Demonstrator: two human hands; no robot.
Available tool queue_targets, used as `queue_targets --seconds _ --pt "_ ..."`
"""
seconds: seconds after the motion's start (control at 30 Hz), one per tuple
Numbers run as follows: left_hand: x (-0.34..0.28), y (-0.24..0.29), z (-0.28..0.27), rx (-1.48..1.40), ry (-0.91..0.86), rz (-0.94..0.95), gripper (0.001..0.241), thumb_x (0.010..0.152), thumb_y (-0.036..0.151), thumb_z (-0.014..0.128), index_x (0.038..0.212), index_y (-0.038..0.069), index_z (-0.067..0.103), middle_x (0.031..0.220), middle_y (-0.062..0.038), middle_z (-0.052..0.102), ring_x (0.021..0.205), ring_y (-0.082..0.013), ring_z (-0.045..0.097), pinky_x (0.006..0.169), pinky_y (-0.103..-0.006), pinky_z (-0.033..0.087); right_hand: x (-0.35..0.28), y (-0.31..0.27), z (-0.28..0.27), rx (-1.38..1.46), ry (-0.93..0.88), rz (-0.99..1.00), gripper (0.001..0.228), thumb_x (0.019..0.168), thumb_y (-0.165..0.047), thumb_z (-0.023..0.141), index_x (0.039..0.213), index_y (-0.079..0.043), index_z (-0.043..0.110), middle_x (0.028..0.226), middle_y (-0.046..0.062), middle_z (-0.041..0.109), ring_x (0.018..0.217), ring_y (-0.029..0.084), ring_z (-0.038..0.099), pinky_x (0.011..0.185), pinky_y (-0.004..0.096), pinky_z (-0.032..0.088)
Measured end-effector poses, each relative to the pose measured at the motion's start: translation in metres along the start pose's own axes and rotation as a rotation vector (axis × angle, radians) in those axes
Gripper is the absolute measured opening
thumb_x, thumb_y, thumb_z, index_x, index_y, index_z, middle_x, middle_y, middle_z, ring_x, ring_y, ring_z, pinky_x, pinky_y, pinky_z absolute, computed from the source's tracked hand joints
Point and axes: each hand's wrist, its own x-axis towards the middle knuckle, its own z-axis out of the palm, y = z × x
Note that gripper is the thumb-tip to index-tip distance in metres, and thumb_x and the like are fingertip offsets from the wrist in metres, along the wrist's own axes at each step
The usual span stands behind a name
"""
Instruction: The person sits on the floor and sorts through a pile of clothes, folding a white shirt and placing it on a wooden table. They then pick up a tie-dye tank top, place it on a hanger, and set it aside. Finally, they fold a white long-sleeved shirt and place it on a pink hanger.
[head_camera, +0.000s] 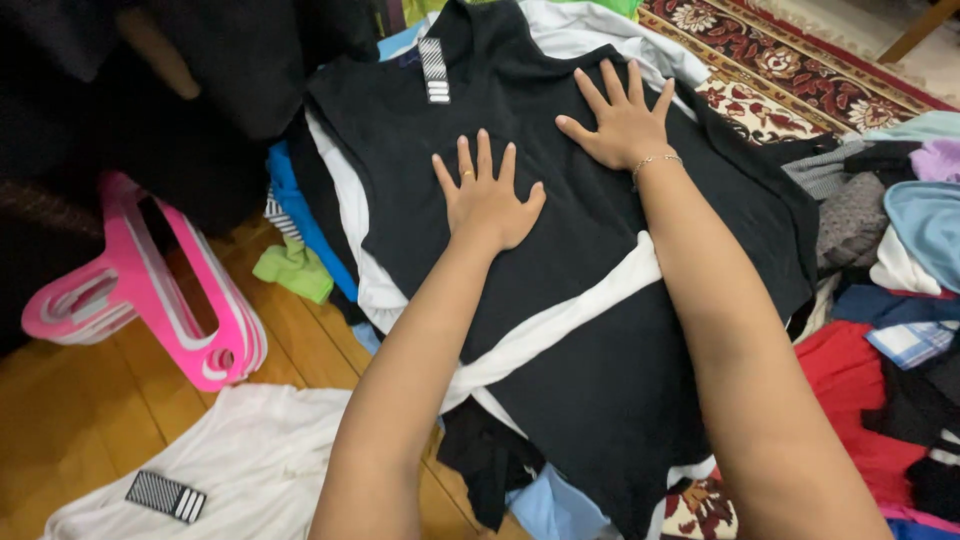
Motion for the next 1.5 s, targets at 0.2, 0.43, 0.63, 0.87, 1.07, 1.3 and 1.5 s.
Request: queue_targets --seconds 0.2,0.43,0.63,0.87,1.07,1.3,1.5 --pt "0.005 -0.002 0.008 0.007 0.008 0.019 0.078 0.097 0.061 0.023 0.163 0.02 0.017 0.172 -0.013 0.0 0.157 -0.0373 -0.008 0.12 -0.0655 -0.012 0.025 -0.001 -0.007 0.049 0.013 0.024 0.086 0.091 -0.078 0.021 0.165 -0.035 0.012 0.173 -0.001 -0.003 0.156 0.031 -0.01 0.113 0.079 -0.004" --pt "0.006 -0.004 0.003 -0.024 0.0 0.033 0.077 0.098 0.058 0.024 0.163 0.018 0.018 0.171 -0.015 0.0 0.156 -0.039 -0.009 0.119 -0.0671 -0.011 0.051 0.001 -0.011 0.083 -0.023 0.054 0.089 0.087 -0.08 0.022 0.164 -0.036 0.015 0.172 -0.004 0.002 0.158 0.03 -0.001 0.113 0.081 0.003" --pt "0.011 -0.007 0.009 -0.021 0.008 0.068 0.075 0.098 0.057 0.024 0.162 0.018 0.02 0.17 -0.018 0.001 0.156 -0.0406 -0.008 0.118 -0.0686 -0.011 0.054 0.003 -0.012 0.094 -0.075 0.078 0.088 0.087 -0.08 0.022 0.164 -0.038 0.013 0.173 -0.006 0.001 0.158 0.029 0.001 0.114 0.079 0.006" --pt "0.013 -0.012 0.018 -0.006 0.034 0.104 0.073 0.099 0.057 0.023 0.161 0.018 0.022 0.17 -0.02 0.004 0.155 -0.0423 -0.007 0.118 -0.0688 -0.01 0.053 -0.005 -0.021 0.134 -0.169 0.127 0.09 0.084 -0.08 0.025 0.163 -0.039 0.012 0.173 -0.006 0.003 0.159 0.026 0.003 0.116 0.075 0.008" --pt "0.014 -0.015 0.02 -0.037 0.054 0.113 0.073 0.098 0.057 0.026 0.16 0.018 0.026 0.169 -0.02 0.005 0.155 -0.0424 -0.005 0.118 -0.0692 -0.01 0.059 -0.004 -0.014 0.128 -0.156 0.102 0.091 0.084 -0.08 0.028 0.163 -0.038 0.015 0.173 -0.003 0.009 0.158 0.03 0.011 0.114 0.078 0.01" --pt "0.014 -0.017 0.026 -0.055 0.113 0.101 0.074 0.096 0.058 0.03 0.159 0.019 0.031 0.169 -0.021 0.01 0.156 -0.0427 -0.002 0.119 -0.0693 -0.009 0.057 -0.002 0.019 -0.045 0.046 0.086 0.089 0.088 -0.082 0.023 0.163 -0.033 0.018 0.171 0.0 0.015 0.156 0.034 0.014 0.111 0.082 0.002" --pt "0.0 -0.029 0.055 -0.059 0.399 0.203 0.059 0.096 0.05 0.042 0.144 0.019 0.058 0.16 -0.015 0.04 0.15 -0.0361 0.031 0.122 -0.0596 0.016 0.082 0.041 0.094 -0.414 0.87 -0.246 0.067 0.114 -0.063 0.056 0.143 -0.004 0.068 0.154 0.027 0.053 0.139 0.044 0.047 0.102 0.076 0.019"
